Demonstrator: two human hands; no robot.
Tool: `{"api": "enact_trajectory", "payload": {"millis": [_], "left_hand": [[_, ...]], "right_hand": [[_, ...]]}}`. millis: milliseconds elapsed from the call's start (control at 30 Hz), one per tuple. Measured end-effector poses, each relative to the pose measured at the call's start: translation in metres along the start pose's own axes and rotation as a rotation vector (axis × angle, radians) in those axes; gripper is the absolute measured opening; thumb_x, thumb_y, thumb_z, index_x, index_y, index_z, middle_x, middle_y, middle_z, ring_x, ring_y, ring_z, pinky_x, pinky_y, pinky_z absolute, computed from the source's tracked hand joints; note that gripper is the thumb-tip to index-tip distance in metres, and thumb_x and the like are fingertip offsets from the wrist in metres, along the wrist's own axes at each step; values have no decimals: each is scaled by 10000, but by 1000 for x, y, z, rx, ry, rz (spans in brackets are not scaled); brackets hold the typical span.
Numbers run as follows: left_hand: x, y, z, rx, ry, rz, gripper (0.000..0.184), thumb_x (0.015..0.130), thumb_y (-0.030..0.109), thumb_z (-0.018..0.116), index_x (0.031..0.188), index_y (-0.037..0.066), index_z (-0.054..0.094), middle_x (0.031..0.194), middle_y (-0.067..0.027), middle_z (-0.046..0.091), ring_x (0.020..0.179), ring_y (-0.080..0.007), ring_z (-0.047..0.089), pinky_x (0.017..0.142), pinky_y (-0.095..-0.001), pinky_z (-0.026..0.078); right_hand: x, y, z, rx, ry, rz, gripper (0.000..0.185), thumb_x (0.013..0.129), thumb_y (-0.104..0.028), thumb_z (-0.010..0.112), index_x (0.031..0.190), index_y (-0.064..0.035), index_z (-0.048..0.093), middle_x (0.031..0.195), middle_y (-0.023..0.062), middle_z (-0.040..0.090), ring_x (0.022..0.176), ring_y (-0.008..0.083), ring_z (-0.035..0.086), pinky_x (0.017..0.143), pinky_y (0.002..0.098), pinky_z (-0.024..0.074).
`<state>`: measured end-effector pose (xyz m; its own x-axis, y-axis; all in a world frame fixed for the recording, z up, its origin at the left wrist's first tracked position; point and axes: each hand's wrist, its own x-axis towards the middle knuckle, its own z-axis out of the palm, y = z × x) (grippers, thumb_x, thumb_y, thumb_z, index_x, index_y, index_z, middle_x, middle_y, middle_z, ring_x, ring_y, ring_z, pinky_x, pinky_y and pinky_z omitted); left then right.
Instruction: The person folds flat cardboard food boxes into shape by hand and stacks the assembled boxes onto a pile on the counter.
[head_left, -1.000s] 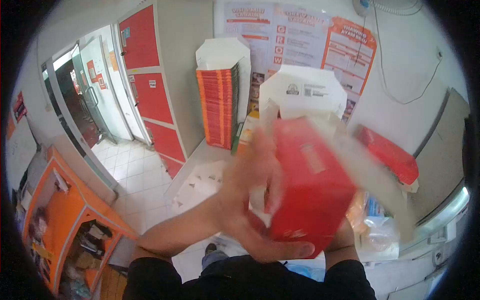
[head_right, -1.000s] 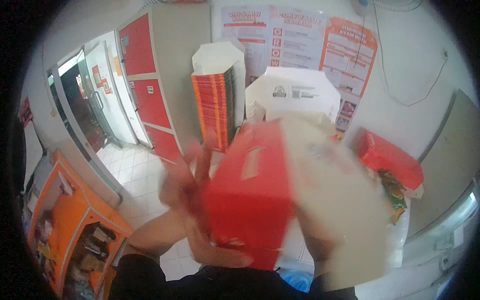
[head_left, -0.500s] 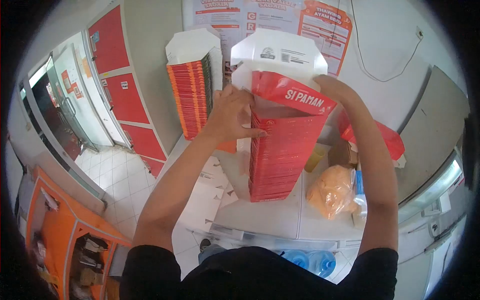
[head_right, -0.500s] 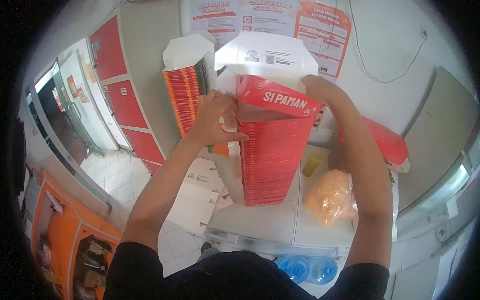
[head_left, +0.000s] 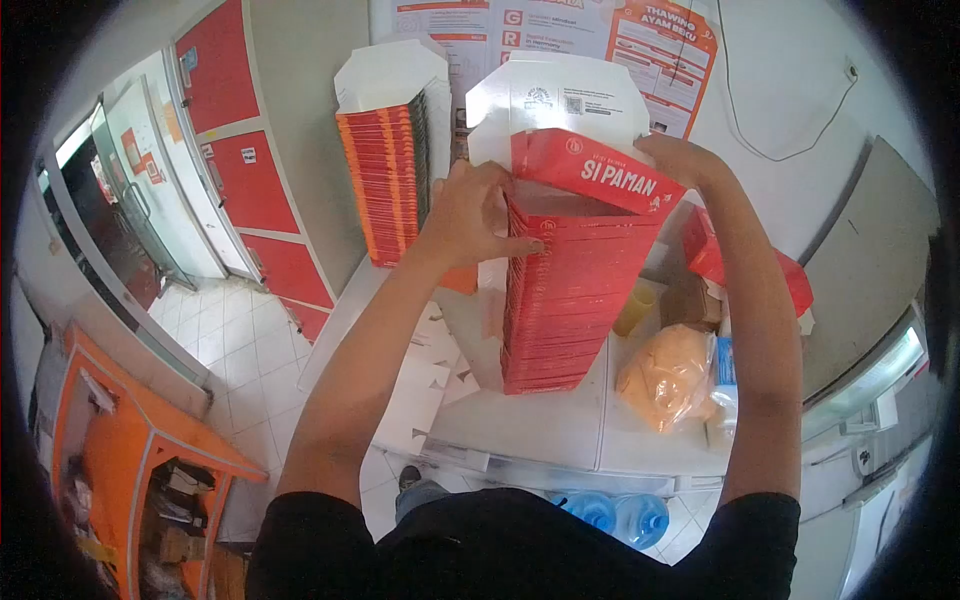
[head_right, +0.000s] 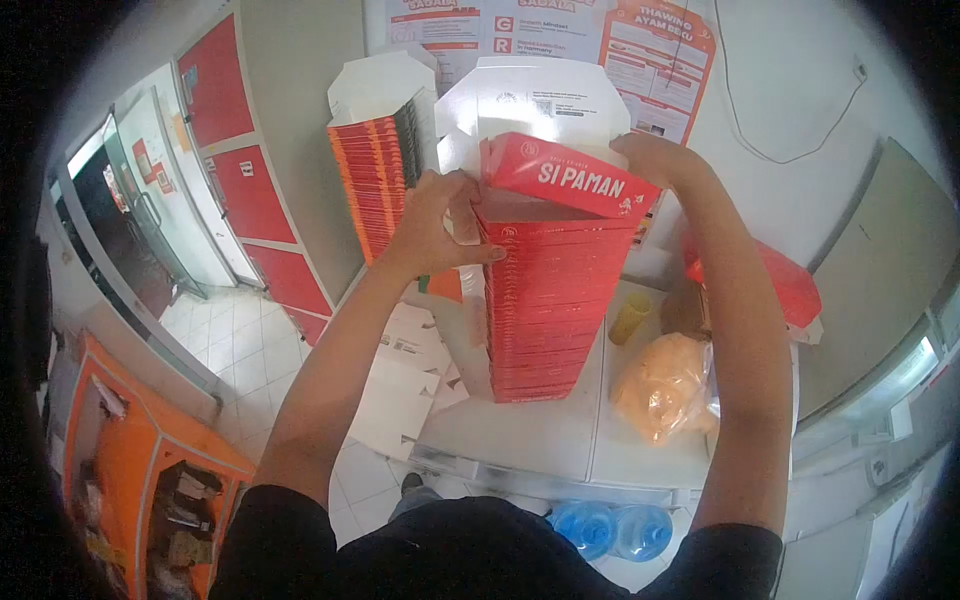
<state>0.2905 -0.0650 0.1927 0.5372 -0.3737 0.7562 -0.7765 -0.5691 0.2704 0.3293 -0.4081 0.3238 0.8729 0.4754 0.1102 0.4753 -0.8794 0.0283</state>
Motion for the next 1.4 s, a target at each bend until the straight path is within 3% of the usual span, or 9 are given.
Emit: {"api": "enact_trajectory", "payload": {"millis": [133,333,433,533,667,933,1133,1233,1400], "left_hand": [[2,-4,8,-70,19,104,679,556,412,982,1057,103,644,1066,-38,640,1041,-279,539,935,-435,432],[-3,7,2,-85,-22,-110,634,585,426,982,1010,91,652,1111,-66,641,1077,-286,538,955,-441,444],[-2,-4,10,-112,-36,-43,689,571,481,983,1016,91,630,1128,-69,637,1105,-279,536,943,-439,454],[-2,-9,11,57,244,230,732,568,512,974,1036,86,606,1131,-85,633,1125,-296,523,972,-448,453],[1,-10,15,180,124,202,760,590,550,951,1060,65,602,1142,-128,626,1113,-326,579,970,-454,482],[9,2,5,-25,-138,-79,752,614,509,952,1128,67,627,1189,-158,612,1167,-358,600,964,-455,499],[-7,6,11,-46,159,205,611,637,398,960,1065,120,623,1362,-167,542,1422,-379,377,1134,-530,351],[-8,17,7,35,234,343,534,675,316,950,1048,137,612,1366,-131,562,1392,-332,438,1118,-543,358],[-14,18,11,-175,142,208,497,693,253,941,1064,135,631,1305,-64,630,1317,-301,526,1092,-485,390]], "right_hand": [[1,-13,-5,-104,-89,116,586,782,-388,793,1215,-11,675,1271,228,678,1165,378,659,964,425,520],[3,-1,1,-102,-24,32,529,822,-336,769,1217,0,663,1230,217,693,1138,359,667,966,422,510],[9,21,14,15,11,-35,481,837,-326,759,1181,0,678,1175,206,709,1094,314,676,946,401,508],[12,26,15,37,-4,-13,436,847,-314,754,1144,1,696,1139,198,726,1040,267,679,920,383,510],[7,15,8,72,-106,51,408,839,-290,763,1123,-2,710,1129,192,742,1003,244,688,898,378,518],[3,-3,-9,-7,-99,43,593,741,-335,823,1203,13,689,1171,239,722,1089,352,697,909,409,535],[14,-17,2,-44,-35,256,550,675,-225,793,1148,42,709,1162,266,716,1066,360,708,842,432,561],[21,-12,8,-94,-33,282,465,654,-165,747,1052,73,717,1117,286,716,1022,395,714,802,454,574],[19,-24,9,-190,-143,326,424,678,-167,697,1006,103,695,1006,315,716,992,422,713,810,467,576]]}}
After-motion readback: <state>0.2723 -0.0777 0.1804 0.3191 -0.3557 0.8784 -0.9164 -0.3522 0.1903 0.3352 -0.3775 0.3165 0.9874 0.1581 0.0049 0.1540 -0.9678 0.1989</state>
